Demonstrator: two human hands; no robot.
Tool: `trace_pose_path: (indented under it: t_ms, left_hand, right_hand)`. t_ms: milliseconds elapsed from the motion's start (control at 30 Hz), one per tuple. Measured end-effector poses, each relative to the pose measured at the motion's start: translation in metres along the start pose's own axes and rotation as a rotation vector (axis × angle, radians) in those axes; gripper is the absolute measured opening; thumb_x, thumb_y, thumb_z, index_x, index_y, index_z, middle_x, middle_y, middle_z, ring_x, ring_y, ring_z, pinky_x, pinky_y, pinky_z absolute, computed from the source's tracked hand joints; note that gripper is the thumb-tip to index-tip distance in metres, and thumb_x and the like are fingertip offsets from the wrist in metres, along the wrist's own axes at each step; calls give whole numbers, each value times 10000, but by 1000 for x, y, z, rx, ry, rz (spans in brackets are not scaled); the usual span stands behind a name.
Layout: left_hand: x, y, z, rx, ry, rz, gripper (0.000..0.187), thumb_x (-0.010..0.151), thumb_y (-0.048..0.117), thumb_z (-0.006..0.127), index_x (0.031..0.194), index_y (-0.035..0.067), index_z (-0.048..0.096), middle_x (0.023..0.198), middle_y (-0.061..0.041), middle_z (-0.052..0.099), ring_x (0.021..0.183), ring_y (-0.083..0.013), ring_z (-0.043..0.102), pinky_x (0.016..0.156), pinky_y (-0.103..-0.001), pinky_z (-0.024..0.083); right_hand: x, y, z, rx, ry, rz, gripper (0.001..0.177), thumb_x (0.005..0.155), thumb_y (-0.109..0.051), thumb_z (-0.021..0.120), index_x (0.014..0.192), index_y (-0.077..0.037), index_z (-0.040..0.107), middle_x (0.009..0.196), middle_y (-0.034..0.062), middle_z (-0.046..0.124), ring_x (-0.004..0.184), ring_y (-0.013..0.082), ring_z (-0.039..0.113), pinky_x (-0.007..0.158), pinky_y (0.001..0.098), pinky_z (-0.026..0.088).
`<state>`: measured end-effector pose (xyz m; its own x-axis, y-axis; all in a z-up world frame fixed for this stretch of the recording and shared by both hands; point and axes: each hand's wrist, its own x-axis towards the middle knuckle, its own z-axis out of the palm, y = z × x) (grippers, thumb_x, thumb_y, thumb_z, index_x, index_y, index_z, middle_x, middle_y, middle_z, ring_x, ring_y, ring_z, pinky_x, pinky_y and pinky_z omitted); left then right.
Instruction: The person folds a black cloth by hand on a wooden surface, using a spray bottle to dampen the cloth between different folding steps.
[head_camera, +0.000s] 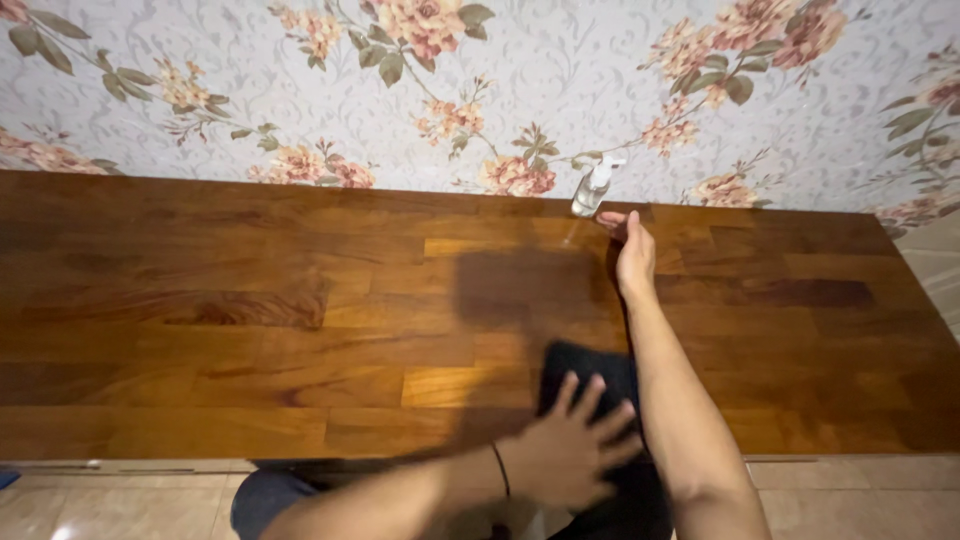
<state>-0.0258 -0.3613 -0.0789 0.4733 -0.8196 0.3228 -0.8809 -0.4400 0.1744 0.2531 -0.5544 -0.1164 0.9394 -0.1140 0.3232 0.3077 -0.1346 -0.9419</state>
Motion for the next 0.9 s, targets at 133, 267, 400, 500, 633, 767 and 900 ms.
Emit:
trace_pose_path:
  t_ms: [133,267,400,500,633,767,900]
  left_hand:
    - [-4,2,-25,-397,-153,42,581,1018,444,472,1474,86,513,1588,-243,402,1443,-566,316,1145,-720,185]
    - [-9,-86,-53,-216,-268,-167,251,1026,203,461,1067,59,662,774,-241,657,676,-402,638,629,-524,520]
    - [-53,-211,-84,-694,463,-787,487,1066,324,438,1173,-70,703,1114,-180,810,1026,-200,725,944,-332,525]
    - [-99,-268,-100,-1650,1009,-682,536,1046,394,513,1286,-70,635,1225,-174,710,1137,-308,659,1022,-427,544]
    - [-119,-285,-88,-1447,1289,-677,520,1014,381,522,1390,24,560,1339,-119,658,1240,-263,625,1060,-400,525]
    - [-113,-274,-93,-1714,1203,-646,557,1014,397,546,1393,-12,553,1342,-157,653,1234,-291,634,1079,-431,513]
    - [-101,-238,-93,-2003,893,-626,571,959,383,558,1370,-13,583,1333,-156,674,1222,-300,647,1082,-434,506]
  right_hand:
    - [3,6,-2,55,-8,16,601,1129,-408,287,1131,15,715,1143,142,762,1100,228,700,988,335,492]
    - [1,9,-3,57,-14,14,600,1128,-414,299,1130,24,709,1134,153,764,1087,232,706,971,334,487]
    - [3,4,-2,53,-2,1,613,1127,-424,298,1124,41,697,1089,170,769,1031,227,723,923,318,504]
    - [2,9,-3,43,14,17,615,1128,-422,299,1124,49,695,1047,170,773,987,219,719,897,311,512]
    - [5,15,-2,16,39,46,600,1134,-408,316,1102,52,701,976,155,772,932,210,711,876,307,510]
    - [2,2,7,-37,54,72,576,1131,-401,337,1079,32,714,957,135,771,919,199,716,886,299,535]
    - [-26,-30,32,-210,18,81,569,1114,-404,375,1064,31,738,963,131,783,925,226,719,900,343,534]
